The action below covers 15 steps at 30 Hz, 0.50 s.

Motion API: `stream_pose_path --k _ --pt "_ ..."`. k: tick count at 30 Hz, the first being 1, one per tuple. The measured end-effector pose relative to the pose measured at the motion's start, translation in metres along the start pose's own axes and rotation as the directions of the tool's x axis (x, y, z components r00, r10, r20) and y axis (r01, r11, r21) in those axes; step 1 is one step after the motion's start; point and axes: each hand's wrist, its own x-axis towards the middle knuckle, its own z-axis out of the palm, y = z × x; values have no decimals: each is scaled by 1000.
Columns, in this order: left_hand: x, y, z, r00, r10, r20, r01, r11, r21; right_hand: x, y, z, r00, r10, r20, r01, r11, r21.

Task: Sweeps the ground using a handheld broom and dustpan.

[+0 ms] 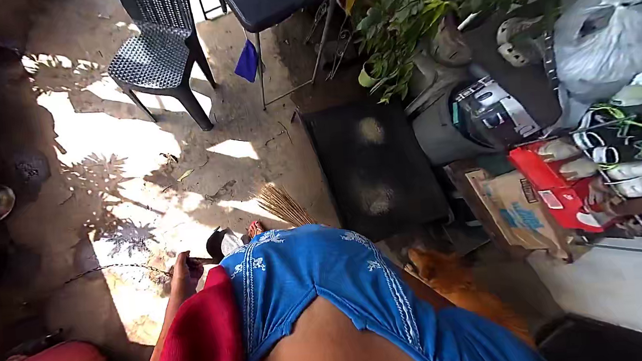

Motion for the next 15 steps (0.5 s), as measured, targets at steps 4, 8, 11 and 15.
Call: stream_pose_path --k 4,8,11,15 --pt "40 39 64 997 -72 13 68 979 190 144 50 -3 1000 -8 22 6 997 75" --pt "77 67 127 996 -82 27 74 968 238 182 38 -58 998 62 -33 -58 991 120" --pt "105 80 176 996 -91 22 83 963 257 221 38 -101 992 114 -59 -101 976 192" --pt "128 93 245 996 -90 8 85 966 246 283 25 -172 981 178 -76 -157 961 229"
